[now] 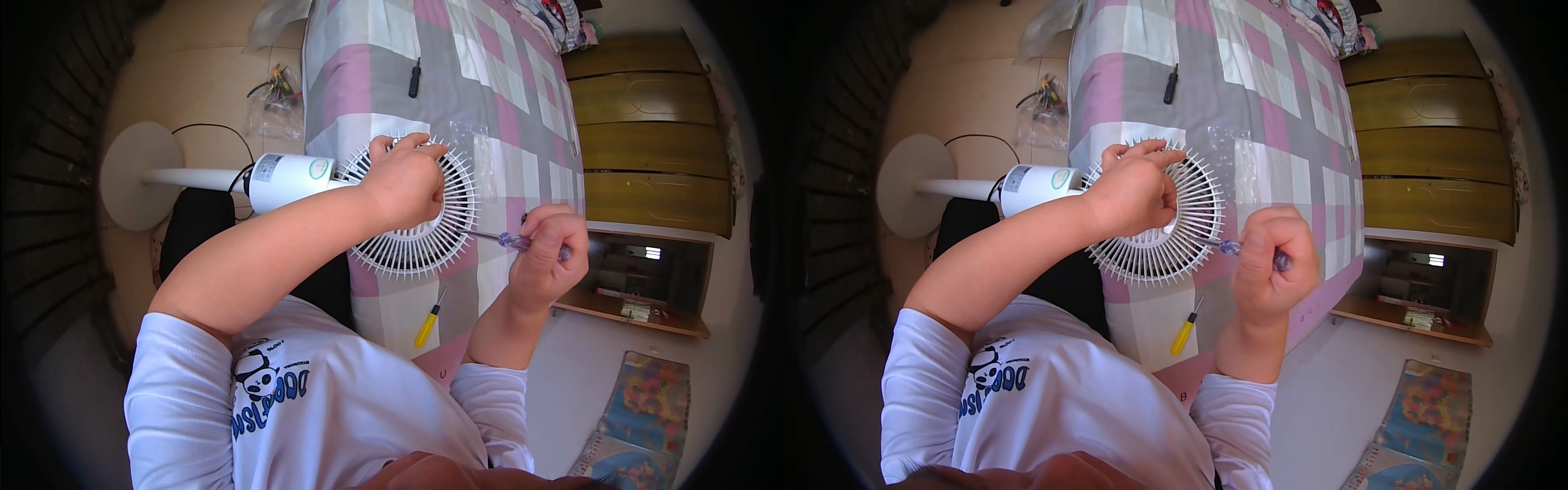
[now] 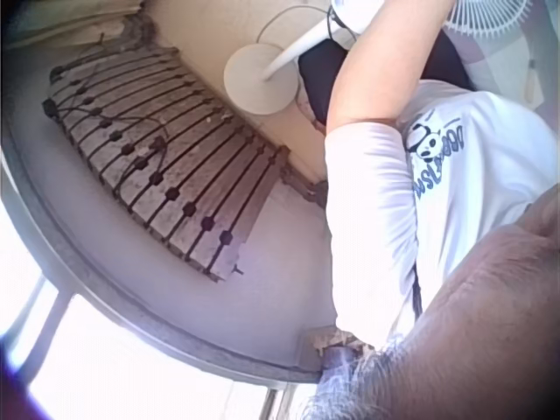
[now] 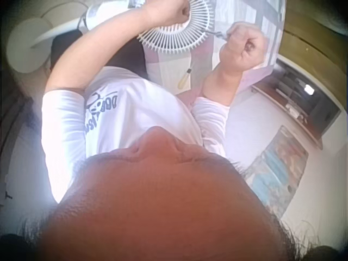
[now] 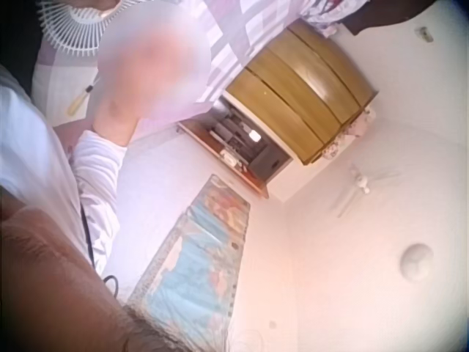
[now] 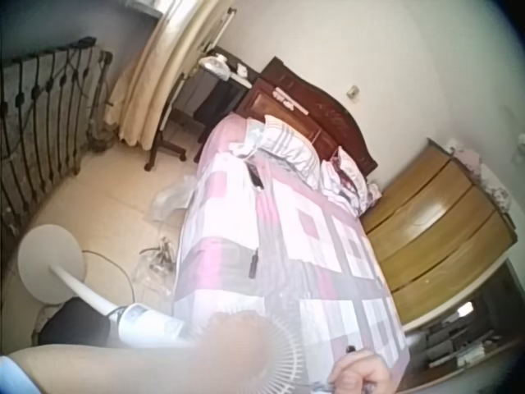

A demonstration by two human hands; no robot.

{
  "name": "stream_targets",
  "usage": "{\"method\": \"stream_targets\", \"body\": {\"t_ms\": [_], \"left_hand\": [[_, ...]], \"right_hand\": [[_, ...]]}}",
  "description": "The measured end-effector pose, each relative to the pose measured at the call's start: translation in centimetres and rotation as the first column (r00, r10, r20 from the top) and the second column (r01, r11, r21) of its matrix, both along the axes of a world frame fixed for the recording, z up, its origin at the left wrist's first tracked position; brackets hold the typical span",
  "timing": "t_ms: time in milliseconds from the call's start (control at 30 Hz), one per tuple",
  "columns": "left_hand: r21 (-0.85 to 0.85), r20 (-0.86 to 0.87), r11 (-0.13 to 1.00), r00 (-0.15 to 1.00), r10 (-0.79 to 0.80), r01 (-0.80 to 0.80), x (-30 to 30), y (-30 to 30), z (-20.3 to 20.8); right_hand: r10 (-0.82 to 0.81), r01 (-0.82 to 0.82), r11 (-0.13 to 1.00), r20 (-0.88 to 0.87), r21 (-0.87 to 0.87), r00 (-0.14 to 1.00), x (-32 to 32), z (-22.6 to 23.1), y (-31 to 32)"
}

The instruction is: The person disassembles a white pedestal fan by hand and with a screwdriver. They remove the front grille, unscrew and remove the fan blade, and then unscrew the central nut to detach the rear grille.

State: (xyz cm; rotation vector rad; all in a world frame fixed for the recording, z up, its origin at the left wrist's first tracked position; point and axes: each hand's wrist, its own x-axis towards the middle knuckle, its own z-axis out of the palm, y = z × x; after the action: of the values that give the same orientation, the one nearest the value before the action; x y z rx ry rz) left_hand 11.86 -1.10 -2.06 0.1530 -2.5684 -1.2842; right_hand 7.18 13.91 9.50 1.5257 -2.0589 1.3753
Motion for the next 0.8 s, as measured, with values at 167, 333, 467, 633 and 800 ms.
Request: {"method": "stream_targets", "body": {"t_ms": [167, 333, 467, 633, 800], "left_hand": [[0.002, -0.004, 1.000, 1.000, 0.005, -0.005, 0.0, 0.0, -0.1], [0.055, -0.022, 0.997, 0.999, 0.046, -0.045, 0.4, 0.6, -0.5], [0.053, -0.004, 0.999, 1.000, 0.012, -0.012, 0.0, 0.2, -0.5], [0.027, 0.063, 1.000, 0.998, -0.012, 0.011, -0.1, -0.3, 0.7], [0.067, 0.147, 0.998, 0.989, 0.002, -0.012, -0.2, -0.3, 1.6]], "right_hand": [[0.004, -0.004, 1.000, 0.013, -0.024, 1.000, -0.3, -0.5, 0.0], [0.004, -0.004, 1.000, 0.026, -0.019, 1.000, -0.4, -0.8, 0.1], [-0.002, 0.004, 1.000, 0.054, -0.027, 0.999, -0.4, -1.0, 0.1], [-0.010, 0.012, 0.999, 0.072, -0.031, 0.997, -0.3, -1.1, 0.3], [0.002, 0.002, 0.999, 0.067, -0.051, 0.998, -0.4, -1.2, 0.2]]}}
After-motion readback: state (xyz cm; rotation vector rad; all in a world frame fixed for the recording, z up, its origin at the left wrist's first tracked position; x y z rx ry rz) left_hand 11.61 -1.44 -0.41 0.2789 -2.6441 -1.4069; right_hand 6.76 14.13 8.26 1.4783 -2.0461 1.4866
